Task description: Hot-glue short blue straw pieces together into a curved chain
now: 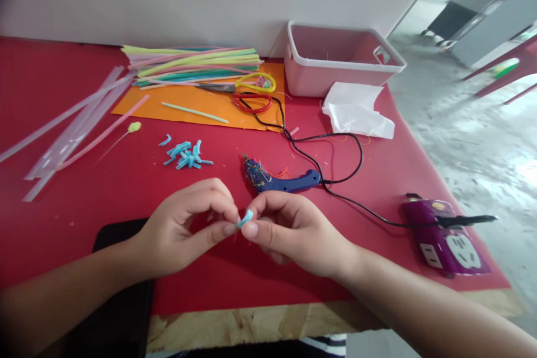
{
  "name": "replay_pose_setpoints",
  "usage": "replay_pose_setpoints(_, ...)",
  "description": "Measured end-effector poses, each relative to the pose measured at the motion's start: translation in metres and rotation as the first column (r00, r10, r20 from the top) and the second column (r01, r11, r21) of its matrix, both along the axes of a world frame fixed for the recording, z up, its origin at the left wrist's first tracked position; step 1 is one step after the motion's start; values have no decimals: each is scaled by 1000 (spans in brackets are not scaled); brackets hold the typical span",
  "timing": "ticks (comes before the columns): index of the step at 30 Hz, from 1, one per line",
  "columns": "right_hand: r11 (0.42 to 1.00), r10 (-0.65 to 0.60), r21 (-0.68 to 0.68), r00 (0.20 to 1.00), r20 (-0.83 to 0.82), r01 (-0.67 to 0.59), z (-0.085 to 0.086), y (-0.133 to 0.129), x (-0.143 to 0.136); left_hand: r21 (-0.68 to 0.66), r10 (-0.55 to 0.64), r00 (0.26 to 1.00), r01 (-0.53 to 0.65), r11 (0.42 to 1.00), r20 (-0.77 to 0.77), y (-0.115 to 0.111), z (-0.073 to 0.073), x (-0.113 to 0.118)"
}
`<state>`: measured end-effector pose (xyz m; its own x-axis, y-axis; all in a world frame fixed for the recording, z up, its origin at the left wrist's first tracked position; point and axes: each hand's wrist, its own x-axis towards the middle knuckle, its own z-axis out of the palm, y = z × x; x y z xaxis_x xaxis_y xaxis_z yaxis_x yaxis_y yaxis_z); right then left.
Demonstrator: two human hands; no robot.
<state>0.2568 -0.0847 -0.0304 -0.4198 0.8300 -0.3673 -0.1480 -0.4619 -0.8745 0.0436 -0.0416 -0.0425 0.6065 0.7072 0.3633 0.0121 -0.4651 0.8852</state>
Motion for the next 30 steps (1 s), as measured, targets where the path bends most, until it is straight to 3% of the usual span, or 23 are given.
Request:
replay_pose_setpoints(7, 995, -34, -95, 987, -158, 19, -2, 2, 2, 53, -32, 999, 32, 998, 7, 0, -1, 0)
replay_pose_setpoints(11, 987, -53, -158, 973, -225, 17, -2, 2, 2, 16, -13, 1000, 13, 1000, -7, -2, 1, 0)
replay_pose_setpoints(15, 988, -62, -149, 973, -221, 29, -2, 2, 0, -36, -53, 998, 52, 998, -19, -3, 4, 1)
replay_pose_setpoints(20, 990, -37, -139, 982, -185, 12, -2, 0, -1, -4, -50, 999, 50, 999, 15, -3, 4, 2)
replay_pose_setpoints(30, 973, -3, -221, 951, -308, -68, -2, 1, 2, 40, -105, 994, 103, 994, 40, -2, 1, 1)
